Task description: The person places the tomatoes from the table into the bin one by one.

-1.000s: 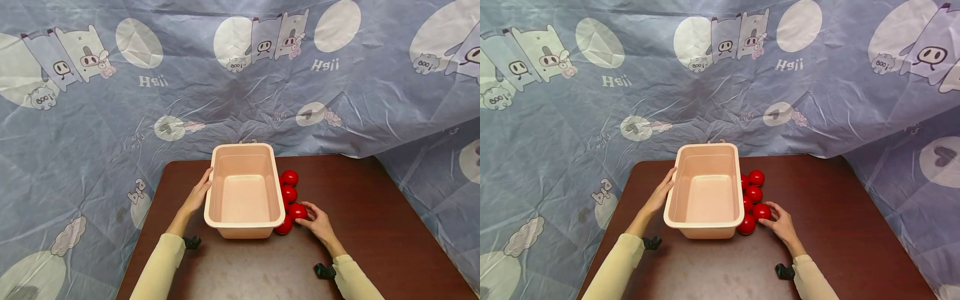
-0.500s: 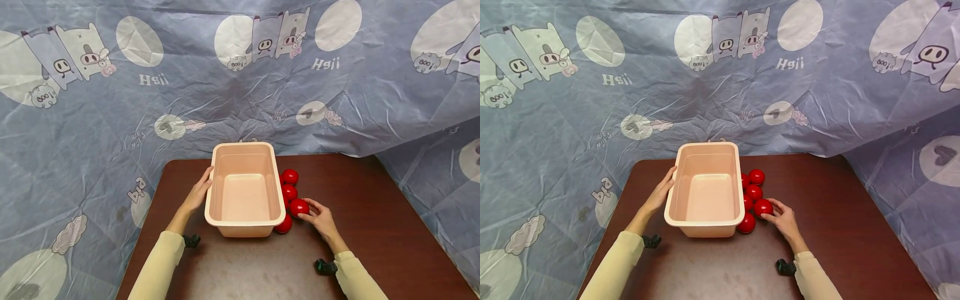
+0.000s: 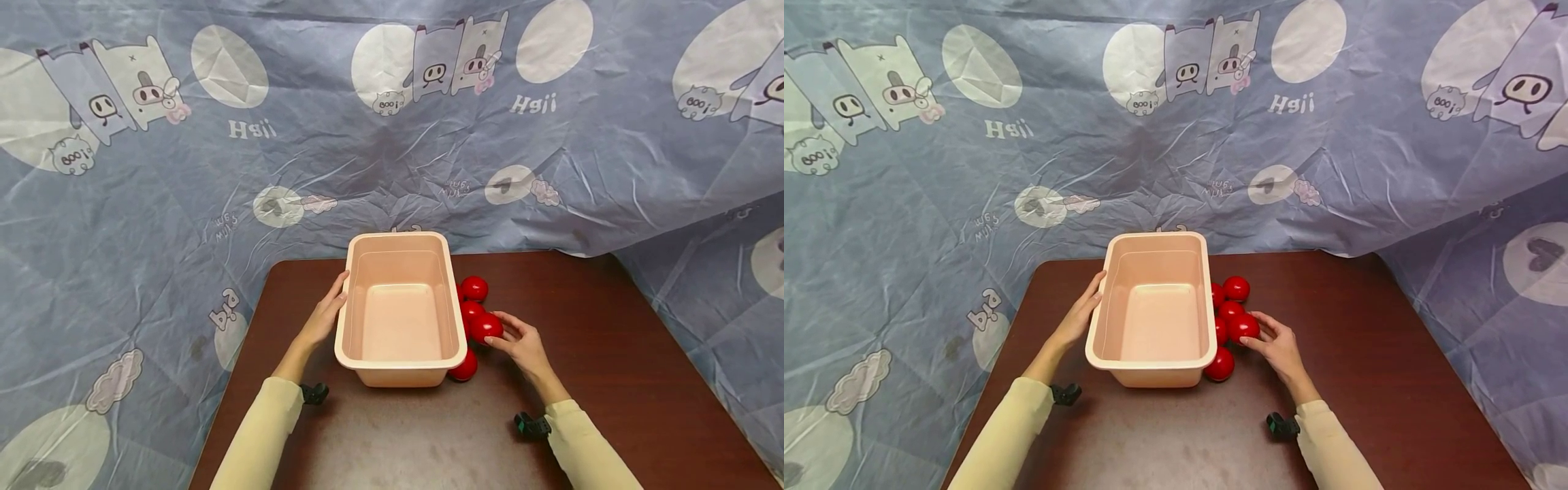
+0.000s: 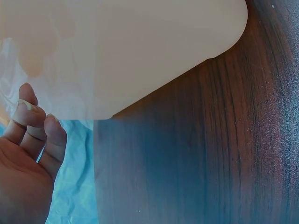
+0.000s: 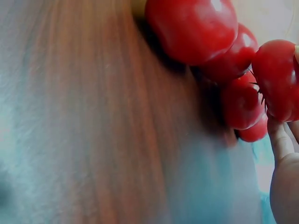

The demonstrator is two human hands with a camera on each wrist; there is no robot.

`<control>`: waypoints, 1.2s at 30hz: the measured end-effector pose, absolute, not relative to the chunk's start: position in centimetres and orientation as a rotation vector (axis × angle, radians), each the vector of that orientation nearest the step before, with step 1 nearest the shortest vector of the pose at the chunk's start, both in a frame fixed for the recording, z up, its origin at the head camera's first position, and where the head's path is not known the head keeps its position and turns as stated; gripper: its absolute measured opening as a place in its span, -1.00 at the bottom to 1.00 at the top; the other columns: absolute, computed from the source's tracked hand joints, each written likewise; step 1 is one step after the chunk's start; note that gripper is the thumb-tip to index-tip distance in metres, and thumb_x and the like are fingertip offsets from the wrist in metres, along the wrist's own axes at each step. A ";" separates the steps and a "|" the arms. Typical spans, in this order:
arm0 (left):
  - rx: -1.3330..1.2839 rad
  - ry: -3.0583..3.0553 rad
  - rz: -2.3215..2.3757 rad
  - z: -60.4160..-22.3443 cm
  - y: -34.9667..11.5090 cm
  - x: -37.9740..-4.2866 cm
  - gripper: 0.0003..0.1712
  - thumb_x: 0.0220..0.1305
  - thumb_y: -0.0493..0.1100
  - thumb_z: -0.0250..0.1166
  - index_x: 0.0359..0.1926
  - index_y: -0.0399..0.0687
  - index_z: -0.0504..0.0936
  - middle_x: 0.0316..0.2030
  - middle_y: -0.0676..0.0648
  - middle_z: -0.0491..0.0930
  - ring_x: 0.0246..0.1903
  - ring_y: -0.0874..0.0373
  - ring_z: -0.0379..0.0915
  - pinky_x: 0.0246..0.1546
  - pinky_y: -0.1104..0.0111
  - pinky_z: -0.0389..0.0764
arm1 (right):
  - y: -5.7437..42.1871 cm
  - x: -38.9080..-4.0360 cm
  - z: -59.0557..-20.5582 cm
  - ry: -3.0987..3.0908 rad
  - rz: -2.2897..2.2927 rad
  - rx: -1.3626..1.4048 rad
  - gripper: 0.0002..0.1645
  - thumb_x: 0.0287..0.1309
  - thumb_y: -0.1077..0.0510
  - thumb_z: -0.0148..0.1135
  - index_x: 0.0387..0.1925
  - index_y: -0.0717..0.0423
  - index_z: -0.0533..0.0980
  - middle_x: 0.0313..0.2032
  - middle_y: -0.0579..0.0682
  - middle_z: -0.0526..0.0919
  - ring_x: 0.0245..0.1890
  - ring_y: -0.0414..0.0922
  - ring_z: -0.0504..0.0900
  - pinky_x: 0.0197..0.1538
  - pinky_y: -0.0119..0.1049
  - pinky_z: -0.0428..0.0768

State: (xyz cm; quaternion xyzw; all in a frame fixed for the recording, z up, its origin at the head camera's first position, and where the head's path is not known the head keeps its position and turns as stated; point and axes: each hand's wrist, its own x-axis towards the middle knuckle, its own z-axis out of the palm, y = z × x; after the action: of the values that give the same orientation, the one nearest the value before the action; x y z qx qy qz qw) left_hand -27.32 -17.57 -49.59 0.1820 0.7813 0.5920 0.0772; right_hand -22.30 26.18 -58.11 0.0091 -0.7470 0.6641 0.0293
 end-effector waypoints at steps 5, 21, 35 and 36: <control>0.542 2.336 1.775 -49.6 -17.5 -27.2 -0.36 0.55 -0.05 -0.14 0.55 0.13 -0.06 0.48 -0.19 0.13 0.33 -0.23 0.25 0.28 -0.02 0.31 | 26.0 -22.6 -57.4 -2.252 2.085 0.084 -0.17 0.01 0.26 0.45 0.31 0.34 0.31 0.13 -0.05 0.57 -0.05 -0.48 0.61 -0.02 -0.58 0.55; 0.533 2.320 1.789 -49.4 -17.3 -27.0 -0.37 0.56 -0.07 -0.17 0.55 0.10 -0.09 0.52 -0.16 0.01 0.42 -0.12 0.09 0.36 -0.05 0.19 | 24.6 -23.0 -54.8 -2.146 2.125 0.152 -0.22 0.00 0.37 0.42 0.27 0.44 0.33 0.01 -0.19 0.59 -0.09 -0.40 0.65 -0.06 -0.54 0.59; 0.534 2.318 1.798 -49.6 -17.2 -27.0 -0.36 0.56 -0.06 -0.18 0.55 0.11 -0.10 0.53 -0.11 -0.04 0.46 -0.07 -0.02 0.40 -0.05 0.11 | 24.3 -23.0 -53.0 -2.078 2.151 0.229 -0.26 0.00 0.43 0.39 0.24 0.48 0.34 -0.04 -0.30 0.63 -0.08 -0.37 0.67 -0.04 -0.51 0.60; 0.534 2.317 1.797 -49.7 -17.3 -27.1 -0.36 0.56 -0.06 -0.18 0.56 0.11 -0.11 0.54 -0.09 -0.05 0.47 -0.06 -0.02 0.40 -0.05 0.11 | 24.2 -23.0 -52.8 -2.062 2.157 0.231 -0.27 0.00 0.43 0.38 0.24 0.48 0.34 -0.04 -0.29 0.63 -0.08 -0.37 0.67 -0.04 -0.51 0.59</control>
State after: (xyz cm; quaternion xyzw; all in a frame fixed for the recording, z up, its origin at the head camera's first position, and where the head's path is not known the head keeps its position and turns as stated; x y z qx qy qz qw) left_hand -27.11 -17.25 -49.73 0.1784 0.7749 0.6011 0.0804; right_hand -22.98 24.21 -52.75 0.0769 -0.6872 0.7186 0.0743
